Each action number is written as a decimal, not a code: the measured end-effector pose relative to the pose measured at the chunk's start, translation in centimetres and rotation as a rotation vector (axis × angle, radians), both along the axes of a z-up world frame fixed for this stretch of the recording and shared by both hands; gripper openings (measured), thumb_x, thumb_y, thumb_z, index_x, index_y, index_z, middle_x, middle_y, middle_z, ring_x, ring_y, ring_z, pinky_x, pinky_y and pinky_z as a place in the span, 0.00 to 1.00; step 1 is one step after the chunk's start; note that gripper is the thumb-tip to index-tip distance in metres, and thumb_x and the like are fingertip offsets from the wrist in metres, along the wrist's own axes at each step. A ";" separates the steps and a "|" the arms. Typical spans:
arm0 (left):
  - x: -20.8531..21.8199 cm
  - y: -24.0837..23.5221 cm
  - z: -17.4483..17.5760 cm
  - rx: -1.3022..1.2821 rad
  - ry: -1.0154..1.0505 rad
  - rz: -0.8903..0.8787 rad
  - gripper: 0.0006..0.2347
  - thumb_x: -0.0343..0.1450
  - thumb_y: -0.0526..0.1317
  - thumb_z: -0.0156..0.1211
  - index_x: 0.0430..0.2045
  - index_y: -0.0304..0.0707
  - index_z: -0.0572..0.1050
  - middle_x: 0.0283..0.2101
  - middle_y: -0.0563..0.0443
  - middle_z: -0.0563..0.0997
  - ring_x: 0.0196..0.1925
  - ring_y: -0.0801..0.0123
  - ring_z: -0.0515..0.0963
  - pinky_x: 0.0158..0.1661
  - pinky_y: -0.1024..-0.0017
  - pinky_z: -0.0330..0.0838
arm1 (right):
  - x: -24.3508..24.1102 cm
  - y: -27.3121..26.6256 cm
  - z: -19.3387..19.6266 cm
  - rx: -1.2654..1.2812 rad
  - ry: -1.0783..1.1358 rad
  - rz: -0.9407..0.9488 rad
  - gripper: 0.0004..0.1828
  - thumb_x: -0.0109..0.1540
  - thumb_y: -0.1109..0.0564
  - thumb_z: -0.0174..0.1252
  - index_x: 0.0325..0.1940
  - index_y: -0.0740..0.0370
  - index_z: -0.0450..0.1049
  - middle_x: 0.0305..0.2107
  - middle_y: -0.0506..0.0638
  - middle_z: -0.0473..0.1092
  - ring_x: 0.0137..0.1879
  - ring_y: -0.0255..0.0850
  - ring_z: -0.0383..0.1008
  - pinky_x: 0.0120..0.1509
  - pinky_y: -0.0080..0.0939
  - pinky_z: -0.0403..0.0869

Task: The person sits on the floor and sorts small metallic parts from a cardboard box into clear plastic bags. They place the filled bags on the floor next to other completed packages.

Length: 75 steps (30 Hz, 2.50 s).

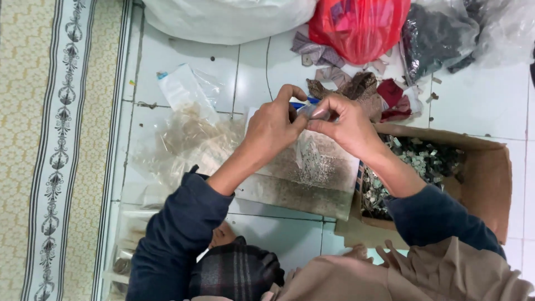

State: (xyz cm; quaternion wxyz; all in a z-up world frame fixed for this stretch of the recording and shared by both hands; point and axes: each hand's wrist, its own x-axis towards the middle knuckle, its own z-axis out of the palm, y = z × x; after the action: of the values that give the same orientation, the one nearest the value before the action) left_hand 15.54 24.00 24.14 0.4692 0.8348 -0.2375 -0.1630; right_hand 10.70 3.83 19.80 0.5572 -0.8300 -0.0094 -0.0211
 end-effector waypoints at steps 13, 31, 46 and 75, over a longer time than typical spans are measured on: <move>9.2 -6.2 2.8 0.296 -0.568 0.015 0.11 0.65 0.24 0.46 0.35 0.39 0.70 0.31 0.35 0.77 0.26 0.31 0.76 0.22 0.41 0.65 | -1.6 -3.3 -6.5 0.033 0.137 -0.248 0.09 0.64 0.54 0.68 0.34 0.52 0.74 0.32 0.41 0.73 0.41 0.32 0.70 0.51 0.34 0.69; 0.0 1.4 5.5 0.394 -0.230 -0.438 0.12 0.69 0.20 0.52 0.41 0.21 0.81 0.52 0.22 0.77 0.46 0.39 0.84 0.43 0.56 0.82 | -4.8 -5.0 -16.1 -0.945 -0.231 0.338 0.11 0.68 0.53 0.51 0.50 0.52 0.77 0.52 0.49 0.74 0.56 0.50 0.74 0.54 0.49 0.72; -0.4 1.3 -0.3 0.339 -0.145 -0.497 0.12 0.68 0.21 0.54 0.46 0.15 0.76 0.43 0.24 0.81 0.42 0.42 0.85 0.38 0.58 0.83 | -4.4 0.9 5.8 -0.588 -0.354 0.222 0.08 0.63 0.64 0.65 0.47 0.64 0.82 0.36 0.56 0.76 0.45 0.50 0.78 0.49 0.48 0.76; 1.3 3.8 5.2 0.247 0.049 -0.579 0.17 0.67 0.24 0.53 0.51 0.15 0.75 0.55 0.21 0.78 0.57 0.32 0.79 0.52 0.44 0.76 | -3.6 -4.9 -19.9 -0.758 0.308 0.298 0.06 0.62 0.58 0.56 0.42 0.58 0.75 0.42 0.55 0.72 0.46 0.63 0.77 0.44 0.58 0.75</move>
State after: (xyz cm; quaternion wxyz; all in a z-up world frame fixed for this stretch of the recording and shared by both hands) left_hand 16.89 27.79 29.38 0.3040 0.7790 -0.4325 -0.3373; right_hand 7.14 -1.11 -0.10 0.2051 -0.9589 -0.0529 0.1886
